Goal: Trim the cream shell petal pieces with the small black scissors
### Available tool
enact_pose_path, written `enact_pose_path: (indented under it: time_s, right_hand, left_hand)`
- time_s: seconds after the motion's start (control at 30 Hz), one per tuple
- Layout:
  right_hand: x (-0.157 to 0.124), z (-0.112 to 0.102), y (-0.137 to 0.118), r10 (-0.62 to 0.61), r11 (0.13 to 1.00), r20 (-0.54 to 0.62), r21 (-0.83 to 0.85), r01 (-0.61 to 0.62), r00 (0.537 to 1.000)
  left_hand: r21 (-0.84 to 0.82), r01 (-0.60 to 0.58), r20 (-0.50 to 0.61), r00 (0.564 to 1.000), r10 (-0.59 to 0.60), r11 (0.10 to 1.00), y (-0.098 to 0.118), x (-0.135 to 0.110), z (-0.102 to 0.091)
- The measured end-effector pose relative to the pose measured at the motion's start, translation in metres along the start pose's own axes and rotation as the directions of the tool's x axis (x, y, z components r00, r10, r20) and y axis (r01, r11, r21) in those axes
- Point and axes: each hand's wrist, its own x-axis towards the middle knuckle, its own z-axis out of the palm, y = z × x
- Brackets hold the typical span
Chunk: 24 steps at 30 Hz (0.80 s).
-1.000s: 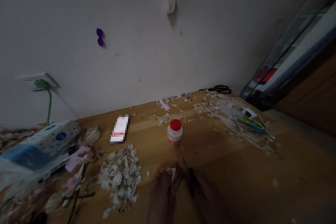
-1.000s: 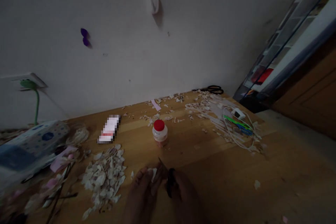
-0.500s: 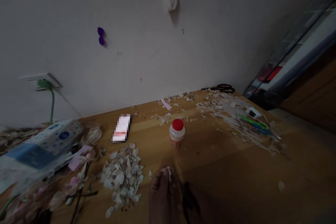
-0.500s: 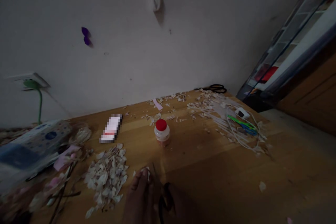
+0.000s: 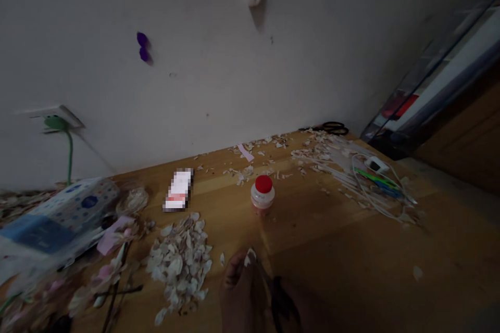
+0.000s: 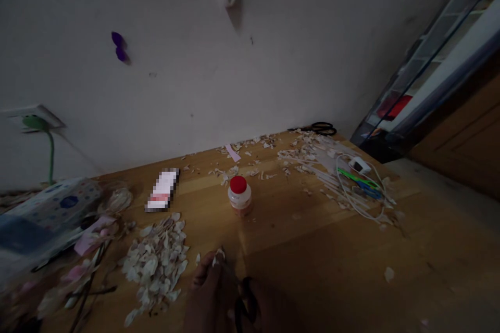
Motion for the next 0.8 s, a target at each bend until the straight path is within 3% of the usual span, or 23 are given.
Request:
enact_pose_path:
  time_s: [0.23, 0.47, 0.63, 0.8]
  right_hand:
    - [-0.001, -0.006, -0.007, 0.018, 0.999, -0.007, -0.048, -0.019, 1.0]
    - [0.0, 0.0, 0.002, -0.02, 0.992, -0.042, -0.126, 0.014, 0.999]
    - [0.0, 0.004, 0.005, -0.034, 0.974, -0.054, -0.227, 0.021, 0.998]
    - [-0.002, 0.004, 0.004, -0.009, 0.97, -0.094, -0.244, -0.014, 0.996]
  left_hand:
    - [-0.089, 0.051, 0.004, 0.999, -0.051, 0.995, -0.004, 0.004, -0.002]
    - [-0.134, 0.095, -0.049, 0.994, -0.102, 0.986, 0.0, -0.005, 0.011]
    - [-0.105, 0.08, -0.103, 0.991, -0.091, 0.991, 0.001, -0.005, 0.015]
    - [-0.183, -0.003, -0.12, 0.993, -0.019, 0.983, -0.001, -0.002, 0.011]
